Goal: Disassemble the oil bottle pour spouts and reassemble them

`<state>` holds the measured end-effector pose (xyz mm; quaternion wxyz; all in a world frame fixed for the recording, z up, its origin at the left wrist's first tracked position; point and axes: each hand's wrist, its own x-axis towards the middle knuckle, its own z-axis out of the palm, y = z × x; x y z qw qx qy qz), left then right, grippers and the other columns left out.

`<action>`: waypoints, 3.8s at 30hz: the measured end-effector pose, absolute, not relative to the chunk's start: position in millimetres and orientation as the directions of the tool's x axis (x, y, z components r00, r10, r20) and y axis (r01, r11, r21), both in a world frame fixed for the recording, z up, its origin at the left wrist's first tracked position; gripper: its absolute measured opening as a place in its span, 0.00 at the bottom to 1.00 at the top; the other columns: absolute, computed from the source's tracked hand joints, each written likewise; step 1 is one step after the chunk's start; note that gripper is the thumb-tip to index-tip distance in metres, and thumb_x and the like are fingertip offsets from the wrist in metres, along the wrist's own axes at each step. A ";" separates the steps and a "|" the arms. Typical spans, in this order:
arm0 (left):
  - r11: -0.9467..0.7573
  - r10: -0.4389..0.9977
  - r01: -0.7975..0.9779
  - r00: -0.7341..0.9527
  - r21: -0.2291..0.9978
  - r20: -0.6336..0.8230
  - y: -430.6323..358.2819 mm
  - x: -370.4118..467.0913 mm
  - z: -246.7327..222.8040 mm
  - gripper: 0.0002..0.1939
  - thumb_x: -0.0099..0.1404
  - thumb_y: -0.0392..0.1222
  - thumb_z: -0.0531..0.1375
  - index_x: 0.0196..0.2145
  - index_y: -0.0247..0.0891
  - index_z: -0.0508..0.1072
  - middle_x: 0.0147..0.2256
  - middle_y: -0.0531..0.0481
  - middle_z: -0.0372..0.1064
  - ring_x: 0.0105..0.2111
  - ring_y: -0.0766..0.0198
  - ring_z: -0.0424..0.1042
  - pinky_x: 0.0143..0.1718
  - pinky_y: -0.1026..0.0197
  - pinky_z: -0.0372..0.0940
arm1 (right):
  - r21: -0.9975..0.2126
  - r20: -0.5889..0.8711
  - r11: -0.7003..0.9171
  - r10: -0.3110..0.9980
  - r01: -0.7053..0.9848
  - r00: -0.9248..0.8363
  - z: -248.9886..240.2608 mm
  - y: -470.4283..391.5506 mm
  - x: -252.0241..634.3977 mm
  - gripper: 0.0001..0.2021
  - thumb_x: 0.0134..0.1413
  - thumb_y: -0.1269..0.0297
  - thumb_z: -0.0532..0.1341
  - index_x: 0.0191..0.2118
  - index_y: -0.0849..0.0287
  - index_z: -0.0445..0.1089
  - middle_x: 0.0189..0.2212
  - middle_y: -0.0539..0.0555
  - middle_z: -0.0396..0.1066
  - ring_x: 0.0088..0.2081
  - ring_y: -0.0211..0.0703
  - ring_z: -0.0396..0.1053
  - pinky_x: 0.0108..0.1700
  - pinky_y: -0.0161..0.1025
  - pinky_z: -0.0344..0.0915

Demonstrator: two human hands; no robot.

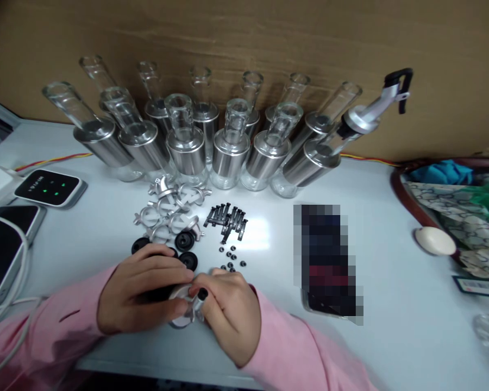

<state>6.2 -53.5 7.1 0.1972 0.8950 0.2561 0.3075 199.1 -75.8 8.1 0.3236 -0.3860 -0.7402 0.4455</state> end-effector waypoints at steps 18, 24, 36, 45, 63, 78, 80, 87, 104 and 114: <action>-0.792 0.609 0.394 0.564 0.466 0.558 -48.2 2.6 3.7 0.08 0.57 0.39 0.54 0.36 0.40 0.61 0.29 0.51 0.65 0.32 0.64 0.66 0.42 0.51 0.62 | -0.603 0.401 0.465 0.879 0.648 -0.258 15.8 -50.1 229.2 0.06 0.52 0.72 0.55 0.33 0.58 0.69 0.25 0.52 0.65 0.30 0.41 0.64 0.32 0.39 0.61; -0.756 0.654 0.456 0.519 0.469 0.551 -47.9 0.5 3.6 0.06 0.54 0.38 0.54 0.32 0.40 0.62 0.28 0.51 0.59 0.30 0.63 0.63 0.41 0.49 0.63 | -0.353 0.382 0.429 0.877 0.831 -0.291 2.0 -49.1 231.6 0.07 0.52 0.69 0.55 0.35 0.59 0.70 0.32 0.57 0.65 0.37 0.48 0.61 0.37 0.45 0.58; -0.754 0.657 0.451 0.508 0.478 0.557 -48.2 1.7 0.3 0.10 0.54 0.34 0.55 0.36 0.41 0.66 0.32 0.50 0.58 0.34 0.62 0.63 0.41 0.50 0.63 | -0.319 0.360 0.417 0.884 0.851 -0.298 -10.0 -49.2 226.2 0.06 0.55 0.66 0.58 0.34 0.56 0.73 0.31 0.55 0.67 0.37 0.44 0.60 0.37 0.41 0.53; -0.761 0.649 0.470 0.565 0.448 0.510 -47.9 1.5 2.6 0.11 0.58 0.36 0.53 0.40 0.41 0.64 0.33 0.49 0.64 0.34 0.63 0.66 0.43 0.50 0.61 | -0.304 0.382 0.402 0.882 0.864 -0.276 -13.9 -47.0 222.9 0.05 0.54 0.66 0.60 0.32 0.57 0.73 0.30 0.54 0.68 0.36 0.44 0.61 0.36 0.41 0.51; -0.707 0.699 0.451 0.566 0.545 0.438 -51.0 1.0 -1.4 0.14 0.54 0.28 0.47 0.37 0.40 0.64 0.39 0.49 0.67 0.38 0.63 0.67 0.50 0.51 0.52 | -0.991 0.023 0.075 0.916 0.114 -0.401 25.4 -59.1 213.8 0.10 0.57 0.61 0.55 0.28 0.59 0.68 0.29 0.53 0.64 0.31 0.37 0.63 0.33 0.35 0.62; -0.707 0.663 0.413 0.670 0.574 0.334 -53.7 -1.6 1.2 0.11 0.63 0.46 0.52 0.26 0.38 0.65 0.31 0.53 0.62 0.29 0.67 0.62 0.45 0.52 0.46 | -0.942 -0.201 -0.308 0.839 -0.136 -0.505 14.4 -70.4 200.2 0.12 0.56 0.56 0.56 0.29 0.59 0.64 0.25 0.49 0.62 0.28 0.34 0.59 0.29 0.33 0.56; -0.733 0.645 0.404 0.668 0.547 0.371 -52.7 -1.0 -1.0 0.11 0.64 0.44 0.51 0.26 0.38 0.65 0.30 0.54 0.63 0.29 0.68 0.62 0.44 0.53 0.46 | -0.938 -0.208 -0.319 0.835 -0.139 -0.509 14.7 -70.4 199.6 0.12 0.56 0.56 0.56 0.29 0.59 0.64 0.24 0.49 0.62 0.27 0.33 0.59 0.29 0.33 0.57; -0.777 0.604 0.391 0.684 0.494 0.409 -52.9 0.4 -1.3 0.08 0.63 0.41 0.52 0.27 0.39 0.65 0.30 0.55 0.64 0.27 0.69 0.62 0.43 0.54 0.47 | -0.935 -0.227 -0.332 0.833 -0.126 -0.504 14.9 -69.4 199.3 0.12 0.56 0.55 0.56 0.30 0.59 0.64 0.24 0.49 0.63 0.27 0.33 0.62 0.30 0.33 0.60; -0.781 0.598 0.383 0.684 0.493 0.417 -52.1 2.1 -1.0 0.09 0.65 0.39 0.51 0.27 0.38 0.63 0.28 0.56 0.65 0.26 0.70 0.63 0.43 0.54 0.47 | -0.998 -0.062 -0.048 0.948 0.051 -0.312 14.5 -75.0 196.6 0.05 0.48 0.67 0.63 0.33 0.58 0.68 0.23 0.49 0.68 0.26 0.35 0.67 0.29 0.33 0.64; -0.782 0.578 0.359 0.724 0.509 0.376 -51.2 -1.6 -4.8 0.15 0.67 0.51 0.50 0.29 0.40 0.67 0.29 0.55 0.67 0.28 0.69 0.64 0.44 0.54 0.47 | -0.994 -0.068 -0.038 0.953 0.107 -0.294 16.5 -75.6 199.0 0.05 0.52 0.67 0.60 0.35 0.58 0.70 0.25 0.51 0.71 0.27 0.36 0.68 0.29 0.33 0.65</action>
